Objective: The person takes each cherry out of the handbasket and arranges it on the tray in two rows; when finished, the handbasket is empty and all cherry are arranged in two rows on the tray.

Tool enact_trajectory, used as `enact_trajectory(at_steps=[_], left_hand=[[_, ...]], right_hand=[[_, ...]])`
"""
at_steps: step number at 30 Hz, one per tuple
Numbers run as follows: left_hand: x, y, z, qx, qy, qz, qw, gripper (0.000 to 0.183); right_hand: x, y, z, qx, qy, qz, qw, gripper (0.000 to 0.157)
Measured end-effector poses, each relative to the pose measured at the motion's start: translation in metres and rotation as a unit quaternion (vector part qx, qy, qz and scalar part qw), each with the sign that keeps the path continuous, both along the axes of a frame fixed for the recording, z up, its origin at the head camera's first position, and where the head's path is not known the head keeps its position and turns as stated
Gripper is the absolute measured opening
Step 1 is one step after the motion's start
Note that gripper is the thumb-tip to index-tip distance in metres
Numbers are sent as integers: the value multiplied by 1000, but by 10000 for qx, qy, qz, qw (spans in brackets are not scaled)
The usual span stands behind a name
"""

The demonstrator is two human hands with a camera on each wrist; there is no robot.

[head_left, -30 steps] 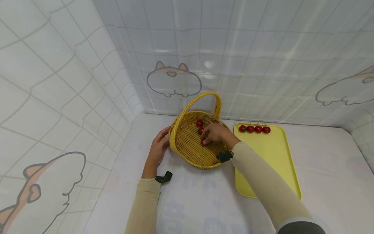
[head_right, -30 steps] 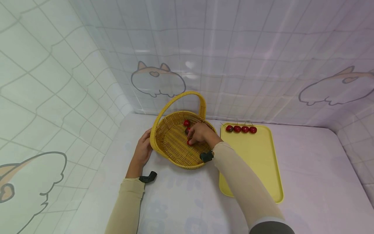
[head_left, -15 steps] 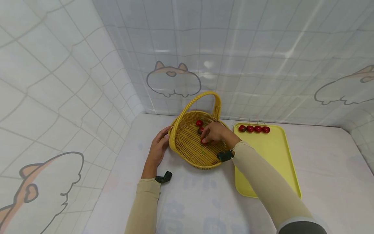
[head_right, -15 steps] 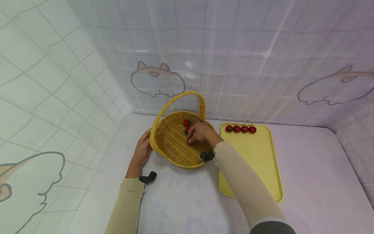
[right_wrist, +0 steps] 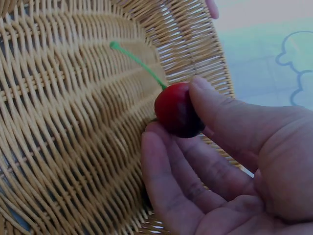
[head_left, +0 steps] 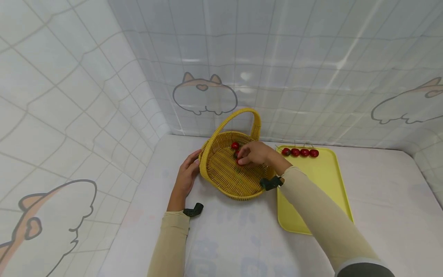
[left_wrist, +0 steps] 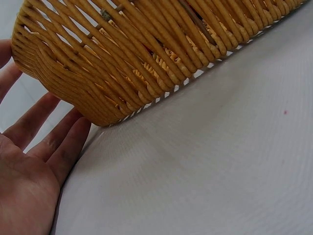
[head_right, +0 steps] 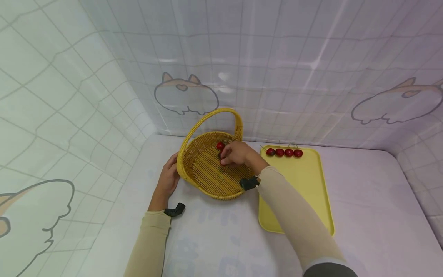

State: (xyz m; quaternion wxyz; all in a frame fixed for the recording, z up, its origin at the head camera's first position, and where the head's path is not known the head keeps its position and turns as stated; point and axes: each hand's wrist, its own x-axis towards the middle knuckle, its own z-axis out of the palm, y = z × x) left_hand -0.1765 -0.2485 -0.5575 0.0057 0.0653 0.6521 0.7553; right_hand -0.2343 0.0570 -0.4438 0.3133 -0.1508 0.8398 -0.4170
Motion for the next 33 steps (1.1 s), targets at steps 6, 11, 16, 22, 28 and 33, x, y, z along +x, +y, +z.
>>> enact_trajectory(at_steps=[6,11,16,22,28,33], left_hand=[[0,1,1,25,-30,9,10000,46],[0,1,1,30,-90,34,9999,45],[-1,0,1,35,-71,58,10000,46],[0,1,0,71,-89,101,9999,46],[0,0,0,71,-101,80,9999,45],[0,0,0,32,-124,70,9999,45]], right_hand=[[3,8,10,-368,-163,-64,9992,32],[5,16,17,-874,-309,-140,9956,39],[9,26,23,-1341,-384,-313,9897,39],[12,41,24,-1844,-446,-634,9798,37],[18,57,27,-2029,-334,-767,9756,42],[24,71,24,-1840,-73,-798,9796,46]])
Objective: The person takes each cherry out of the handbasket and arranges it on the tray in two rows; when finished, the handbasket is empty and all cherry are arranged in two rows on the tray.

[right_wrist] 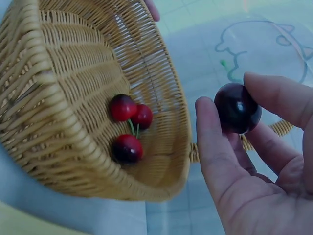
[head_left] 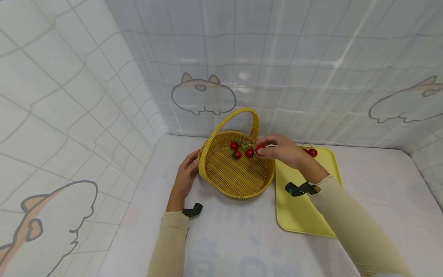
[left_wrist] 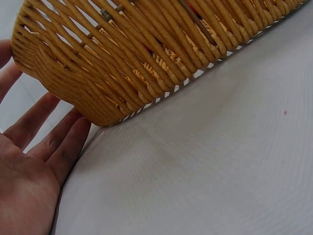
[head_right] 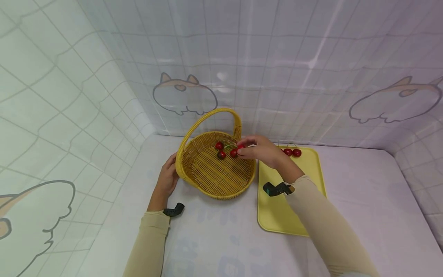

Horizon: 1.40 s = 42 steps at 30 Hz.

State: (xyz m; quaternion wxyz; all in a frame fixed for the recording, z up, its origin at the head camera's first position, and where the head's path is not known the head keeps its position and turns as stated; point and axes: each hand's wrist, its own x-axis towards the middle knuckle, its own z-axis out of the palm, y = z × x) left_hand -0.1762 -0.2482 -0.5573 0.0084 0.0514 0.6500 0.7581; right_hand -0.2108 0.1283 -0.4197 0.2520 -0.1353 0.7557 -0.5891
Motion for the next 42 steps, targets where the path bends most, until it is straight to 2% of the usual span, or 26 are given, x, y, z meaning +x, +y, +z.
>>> enact_trajectory(at_steps=[7,14,21,25,33,36,42], left_hand=[[0,0,0,-2,-22,12,10000,47],[0,0,2,-1,-86,26,10000,45],[1,0,2,-1,-58,25,10000,45],[1,0,0,8,-30,-5,10000,45],[1,-1,0,19,10,-50,10000,47],[1,0,1,27,-4,-32,10000,48],[2,0,3,40,-11,-13,10000,48]], right_hand=[[9,20,-7,-47,100,-400,9991,39],[17,34,-16,-750,-83,-892,9932,34],[26,46,-27,-1547,-133,-1410,9778,27],[30,52,-37,-1668,-84,-1649,9721,30],[35,62,-60,-2116,-538,-2184,9511,35],[37,65,-68,-2183,-633,-2312,9460,36],[37,71,-83,-1597,-693,-2586,9502,36]])
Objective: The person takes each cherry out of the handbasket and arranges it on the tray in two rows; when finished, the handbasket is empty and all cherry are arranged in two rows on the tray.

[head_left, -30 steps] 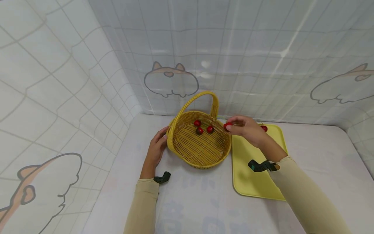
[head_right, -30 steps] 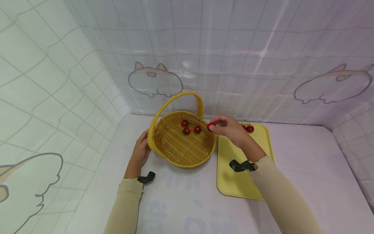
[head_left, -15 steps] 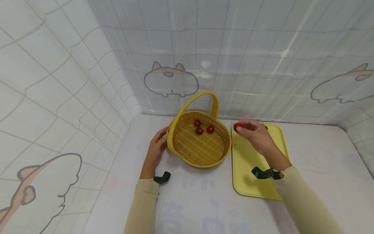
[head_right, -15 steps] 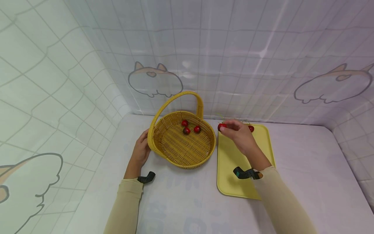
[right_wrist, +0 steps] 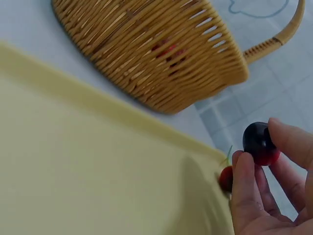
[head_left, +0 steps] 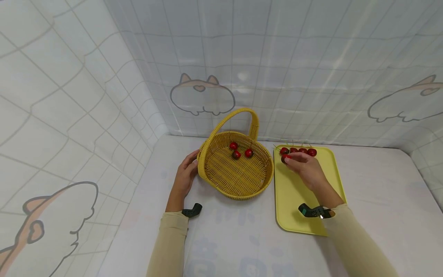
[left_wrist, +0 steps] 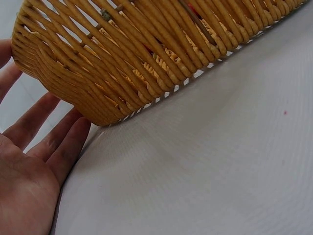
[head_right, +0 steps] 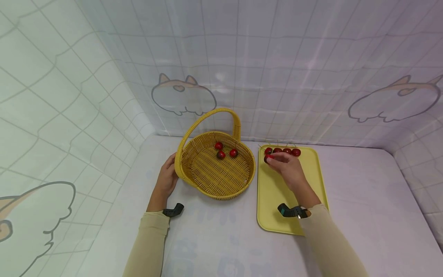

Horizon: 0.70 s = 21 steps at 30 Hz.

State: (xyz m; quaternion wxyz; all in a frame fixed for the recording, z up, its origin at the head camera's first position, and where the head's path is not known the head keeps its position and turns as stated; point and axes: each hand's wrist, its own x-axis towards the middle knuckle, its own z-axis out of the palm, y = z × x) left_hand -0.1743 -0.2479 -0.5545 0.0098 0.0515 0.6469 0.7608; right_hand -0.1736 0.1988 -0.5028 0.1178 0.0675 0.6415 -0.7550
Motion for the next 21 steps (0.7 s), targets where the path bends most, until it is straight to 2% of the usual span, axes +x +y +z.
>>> enact_trajectory(at_steps=[7,11,15,21], left_hand=[[0,-1,1,-55,-58,-20,10000,46],[-1,-1,1,-66,-59,-41,10000,46],[0,0,2,-30,-38,-45,10000,46],[0,0,4,-29,-65,-35,10000,46]], right_hand=[[-2,5,-12,779,-137,-56,9968,30],[-2,7,-15,1159,-274,-76,9929,38],[-3,8,-15,1221,-362,-83,9918,47],[-9,10,-17,1077,-506,-58,9929,46]])
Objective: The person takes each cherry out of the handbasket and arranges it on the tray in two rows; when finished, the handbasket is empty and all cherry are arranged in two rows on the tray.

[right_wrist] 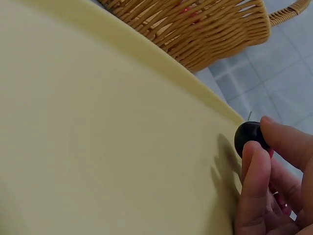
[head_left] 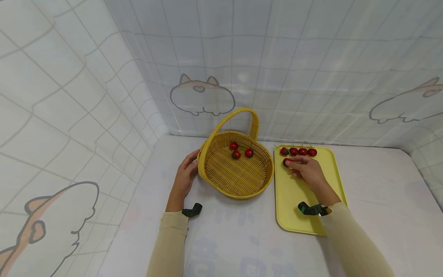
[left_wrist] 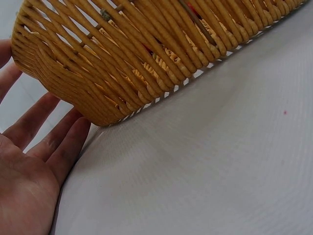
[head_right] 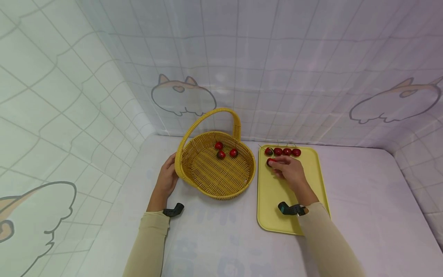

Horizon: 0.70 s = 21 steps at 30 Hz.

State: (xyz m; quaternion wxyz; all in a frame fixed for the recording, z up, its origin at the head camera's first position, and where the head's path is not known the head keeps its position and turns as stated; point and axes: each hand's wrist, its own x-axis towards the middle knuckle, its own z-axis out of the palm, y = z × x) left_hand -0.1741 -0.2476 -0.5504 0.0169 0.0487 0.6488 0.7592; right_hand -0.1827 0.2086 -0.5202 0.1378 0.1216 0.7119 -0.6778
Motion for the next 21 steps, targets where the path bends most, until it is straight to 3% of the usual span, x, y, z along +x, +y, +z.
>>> enact_trajectory(at_steps=[6,21], left_hand=[[0,0,0,20,-8,17,10000,47],[1,1,3,-14,-52,77,10000,45]], right_hand=[[1,-2,-2,67,127,-16,9999,39],[1,-3,1,382,104,65,9992,50]])
